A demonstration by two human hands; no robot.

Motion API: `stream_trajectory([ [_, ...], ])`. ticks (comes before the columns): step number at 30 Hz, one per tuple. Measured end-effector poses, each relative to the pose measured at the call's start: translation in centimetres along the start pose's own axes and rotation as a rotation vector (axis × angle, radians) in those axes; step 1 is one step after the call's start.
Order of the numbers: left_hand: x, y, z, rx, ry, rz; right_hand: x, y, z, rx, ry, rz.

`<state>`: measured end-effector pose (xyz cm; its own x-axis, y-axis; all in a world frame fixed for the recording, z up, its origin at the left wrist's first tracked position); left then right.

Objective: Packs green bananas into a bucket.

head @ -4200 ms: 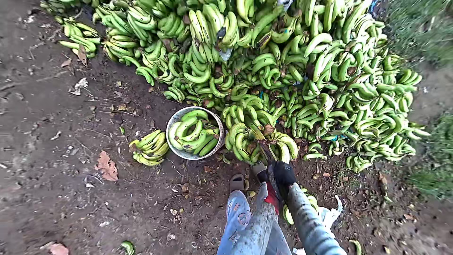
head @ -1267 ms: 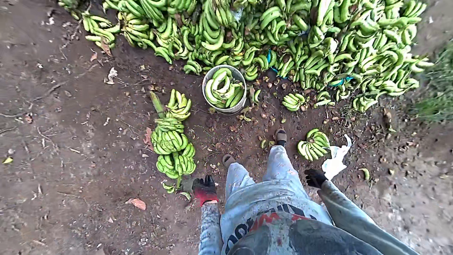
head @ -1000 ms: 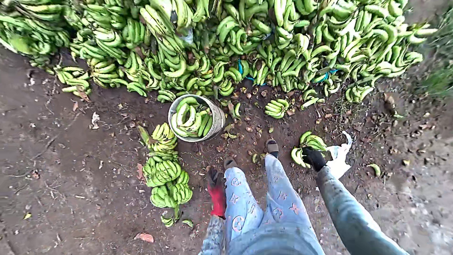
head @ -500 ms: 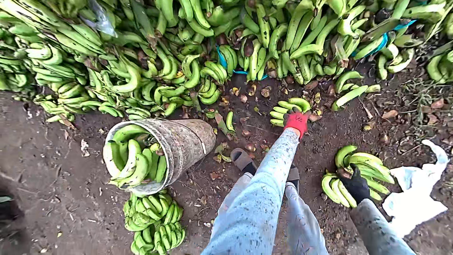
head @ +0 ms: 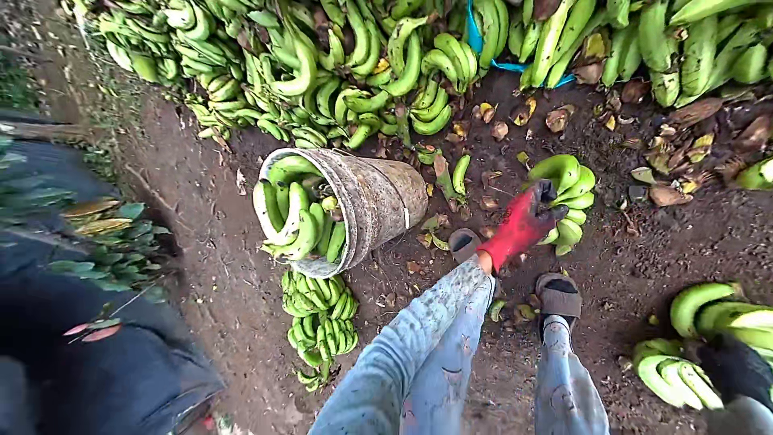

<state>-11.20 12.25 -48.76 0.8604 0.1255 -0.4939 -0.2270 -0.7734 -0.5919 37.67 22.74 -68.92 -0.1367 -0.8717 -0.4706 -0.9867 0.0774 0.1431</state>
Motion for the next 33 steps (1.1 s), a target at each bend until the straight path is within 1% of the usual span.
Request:
stream_trajectory([
  [2,-7.3,2.3,-6.8,-0.119,-0.175,-0.141,0.9,2.4,-2.7,-0.009,0.011,0.021],
  [3,-11.1,3.1,-10.1,-0.129,-0.298,-0.224,1.4,3.0,-3.6,0.013,0.025,0.003],
  [4,-15.2,3.8,-13.2,-0.084,-0.428,-0.317,1.9,3.5,-4.0,0.044,0.025,0.019],
  [6,-22.6,5.6,-19.5,0.072,-0.644,-0.518,2.9,3.9,-4.4,0.12,0.023,0.079],
  [8,-28.2,8.2,-25.3,0.172,-0.743,-0.597,3.8,3.9,-4.4,0.135,0.01,0.126],
  [9,-30.3,10.1,-27.4,0.173,-0.772,-0.577,4.2,4.5,-4.4,0.12,0.019,0.128],
  [10,-32.0,12.6,-29.2,0.12,-0.794,-0.525,4.6,5.3,-4.6,0.101,0.043,0.119],
  [11,-33.1,15.4,-30.8,0.021,-0.822,-0.446,5.2,6.0,-4.8,0.079,0.067,0.119],
  [12,-33.9,18.4,-31.9,-0.116,-0.857,-0.326,5.7,6.7,-4.8,0.057,0.086,0.117],
  [13,-34.1,21.1,-32.7,-0.294,-0.896,-0.168,6.1,7.3,-4.8,0.047,0.103,0.111],
  [14,-33.7,23.2,-33.1,-0.46,-0.891,-0.035,6.5,8.1,-5.0,0.047,0.116,0.113],
  [15,-32.9,24.7,-33.2,-0.565,-0.876,0.02,6.9,9.2,-5.4,0.042,0.131,0.128],
  [16,-32.1,25.5,-33.3,-0.604,-0.915,-0.005,7.3,10.7,-5.9,0.026,0.148,0.149],
  [17,-31.2,25.9,-33.4,-0.586,-1.015,-0.115,7.5,12.8,-6.4,0.0,0.166,0.173],
  [18,-30.3,25.9,-33.8,-0.517,-1.156,-0.283,7.5,15.1,-6.9,-0.03,0.179,0.197],
  [19,-29.4,24.9,-34.2,-0.445,-1.301,-0.417,7.5,17.5,-7.7,-0.057,0.198,0.222],
  [20,-28.7,23.1,-34.1,-0.408,-1.393,-0.445,7.5,20.2,-8.4,-0.085,0.215,0.252],
  [21,-28.4,20.7,-33.3,-0.391,-1.417,-0.298,7.6,23.2,-9.1,-0.118,0.234,0.285],
  [22,-27.9,18.8,-32.3,-0.428,-1.4,-0.045,7.6,26.2,-9.9,-0.149,0.258,0.305],
  [23,-27.4,18.0,-31.6,-0.492,-1.41,0.183,7.8,29.3,-10.6,-0.186,0.285,0.308],
  [24,-27.2,18.0,-30.9,-0.55,-1.453,0.353,8.3,32.3,-11.0,-0.222,0.315,0.296],
  [25,-27.2,18.5,-30.5,-0.574,-1.499,0.458,8.7,35.3,-11.4,-0.265,0.335,0.271],
  [27,-28.1,19.2,-29.7,-0.541,-1.543,0.539,9.4,41.3,-11.7,-0.375,0.353,0.173],
  [29,-29.0,19.8,-28.2,-0.388,-1.638,0.535,10.2,47.6,-10.5,-0.502,0.336,0.015],
  [30,-28.8,20.1,-28.4,-0.328,-1.662,0.548,11.2,49.8,-9.9,-0.556,0.319,-0.069],
  [32,-28.3,20.9,-28.9,-0.22,-1.654,0.591,13.8,53.9,-8.6,-0.68,0.252,-0.221],
  [33,-28.1,21.2,-28.9,-0.183,-1.628,0.614,15.1,56.9,-7.2,-0.749,0.208,-0.302],
])
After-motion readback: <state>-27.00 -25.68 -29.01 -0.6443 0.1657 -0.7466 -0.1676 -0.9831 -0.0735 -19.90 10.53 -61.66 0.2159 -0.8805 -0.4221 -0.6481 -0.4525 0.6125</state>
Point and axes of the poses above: each hand's wrist, its own z-axis towards the middle knuckle, its own x-axis out of the palm, y = z × x, the point moved 10 cm from there along z, towards the middle knuckle, and after that the axes turned 14 degrees about z, right-handed, at the moved point
